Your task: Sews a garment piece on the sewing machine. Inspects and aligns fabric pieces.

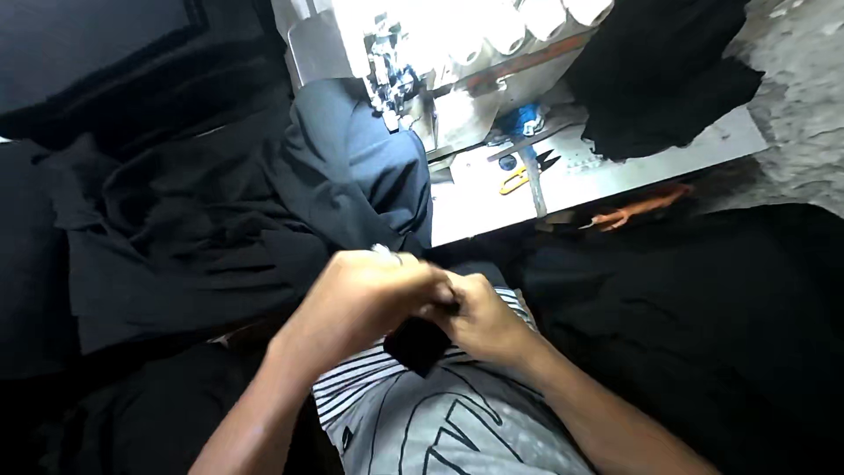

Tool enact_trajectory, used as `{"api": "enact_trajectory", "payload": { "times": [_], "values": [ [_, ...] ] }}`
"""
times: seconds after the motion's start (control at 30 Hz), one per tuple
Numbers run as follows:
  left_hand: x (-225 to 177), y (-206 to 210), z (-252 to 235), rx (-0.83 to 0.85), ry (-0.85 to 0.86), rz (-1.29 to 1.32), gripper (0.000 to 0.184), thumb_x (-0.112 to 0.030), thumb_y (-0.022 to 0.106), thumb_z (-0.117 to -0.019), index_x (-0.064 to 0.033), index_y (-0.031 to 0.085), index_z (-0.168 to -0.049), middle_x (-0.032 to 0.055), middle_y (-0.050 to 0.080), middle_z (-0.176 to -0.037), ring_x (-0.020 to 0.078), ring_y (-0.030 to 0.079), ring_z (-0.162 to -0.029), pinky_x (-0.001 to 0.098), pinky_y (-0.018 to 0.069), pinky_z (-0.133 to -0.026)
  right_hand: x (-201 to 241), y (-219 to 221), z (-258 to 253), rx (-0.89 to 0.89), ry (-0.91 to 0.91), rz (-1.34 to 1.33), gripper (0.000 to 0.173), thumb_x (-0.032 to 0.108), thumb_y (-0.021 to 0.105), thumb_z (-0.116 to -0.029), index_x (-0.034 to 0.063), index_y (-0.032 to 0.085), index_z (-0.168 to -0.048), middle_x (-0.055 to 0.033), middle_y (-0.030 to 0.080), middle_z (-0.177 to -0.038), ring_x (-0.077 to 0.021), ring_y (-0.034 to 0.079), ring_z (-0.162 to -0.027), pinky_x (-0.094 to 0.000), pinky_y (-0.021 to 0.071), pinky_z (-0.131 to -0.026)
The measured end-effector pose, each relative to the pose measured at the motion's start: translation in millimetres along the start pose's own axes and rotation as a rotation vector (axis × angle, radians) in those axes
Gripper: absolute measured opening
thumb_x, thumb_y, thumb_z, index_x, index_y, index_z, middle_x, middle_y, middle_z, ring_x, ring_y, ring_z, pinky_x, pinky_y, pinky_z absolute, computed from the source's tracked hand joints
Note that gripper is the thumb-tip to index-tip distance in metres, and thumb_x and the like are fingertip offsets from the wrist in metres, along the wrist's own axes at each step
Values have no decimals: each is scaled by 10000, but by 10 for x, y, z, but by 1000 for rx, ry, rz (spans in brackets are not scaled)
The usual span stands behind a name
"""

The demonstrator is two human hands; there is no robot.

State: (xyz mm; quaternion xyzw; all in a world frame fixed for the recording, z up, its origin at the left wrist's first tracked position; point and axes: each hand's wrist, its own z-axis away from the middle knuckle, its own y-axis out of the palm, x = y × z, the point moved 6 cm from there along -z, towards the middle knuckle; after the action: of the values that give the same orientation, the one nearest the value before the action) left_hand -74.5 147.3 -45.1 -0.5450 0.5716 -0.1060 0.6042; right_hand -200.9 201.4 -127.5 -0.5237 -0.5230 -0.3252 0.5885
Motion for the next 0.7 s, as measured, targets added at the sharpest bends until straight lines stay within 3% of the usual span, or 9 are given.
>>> {"api": "enact_trajectory", "payload": {
  "times": [0.1, 0.13, 0.2, 0.27, 0.33, 0.47, 0.5, 0.6, 0.7],
  "values": [
    [371, -158, -98, 55, -217, -362, 231, -220, 538, -1055, -173, 746, -1143, -5, 707, -800, 174, 673, -675, 402, 540, -590, -296, 8, -64, 268, 55, 242, 265, 287, 627, -1025, 39, 719, -1035, -93, 720, -860, -195, 710, -811, -395, 588, -767],
    [435, -152, -107, 80, -264, -465, 227, -237, 540, -1056, -177, 745, -1132, 21, 693, -767, 229, 673, -654, 446, 513, -547, -267, -17, -82, 283, -5, 278, 252, 287, 633, -1020, 58, 736, -1022, -85, 724, -901, -190, 712, -854, -378, 592, -796],
    [447, -165, -86, 125, -277, -556, 221, -286, 542, -1049, -151, 685, -949, 29, 580, -650, 251, 610, -581, 443, 436, -481, -81, -111, -155, 204, -131, 260, 241, 341, 651, -1015, 132, 768, -994, -18, 703, -977, -99, 673, -908, -274, 571, -809],
    [375, -253, -51, 188, -234, -516, 276, -322, 549, -1034, -170, 676, -841, -11, 565, -641, 199, 605, -612, 405, 454, -525, 92, -229, -262, 92, -211, 306, 218, 375, 685, -989, 185, 785, -946, 21, 693, -1086, -64, 657, -966, -254, 568, -803],
    [299, -318, -71, 215, -168, -478, 276, -318, 543, -1032, -178, 689, -845, -28, 580, -675, 170, 612, -660, 385, 478, -576, 122, -322, -362, 56, -241, 383, 227, 367, 721, -954, 160, 768, -873, 6, 690, -1153, -98, 648, -997, -291, 562, -824],
    [368, -223, -154, 181, -234, -588, 198, -276, 585, -1032, -198, 747, -1115, 25, 641, -674, 251, 649, -607, 457, 487, -504, -74, -429, -365, 205, -96, 498, 226, 374, 742, -928, 159, 745, -861, 38, 684, -846, -97, 667, -784, -352, 574, -689],
    [418, -188, -130, 175, -246, -611, 180, -264, 600, -1026, -169, 739, -1087, 46, 628, -667, 275, 645, -609, 468, 481, -501, -84, -461, -326, 222, -84, 489, 221, 387, 730, -935, 176, 753, -874, 53, 693, -848, -79, 668, -792, -342, 572, -702],
    [316, -307, 7, 172, -171, -508, 202, -299, 610, -1006, -146, 686, -896, 19, 611, -732, 232, 639, -702, 444, 503, -591, 134, -599, -224, 24, -232, 492, 172, 359, 743, -926, 199, 788, -880, 73, 733, -1079, -56, 686, -946, -297, 588, -817],
    [116, -533, 107, 189, -73, -316, 250, -420, 641, -956, -229, 761, -849, -21, 628, -1005, 186, 589, -982, 426, 489, -818, 424, -391, -323, 2, -393, 441, 106, 288, 811, -861, 183, 803, -849, -27, 652, -1380, -167, 651, -1107, -368, 555, -909]
  ]
}}
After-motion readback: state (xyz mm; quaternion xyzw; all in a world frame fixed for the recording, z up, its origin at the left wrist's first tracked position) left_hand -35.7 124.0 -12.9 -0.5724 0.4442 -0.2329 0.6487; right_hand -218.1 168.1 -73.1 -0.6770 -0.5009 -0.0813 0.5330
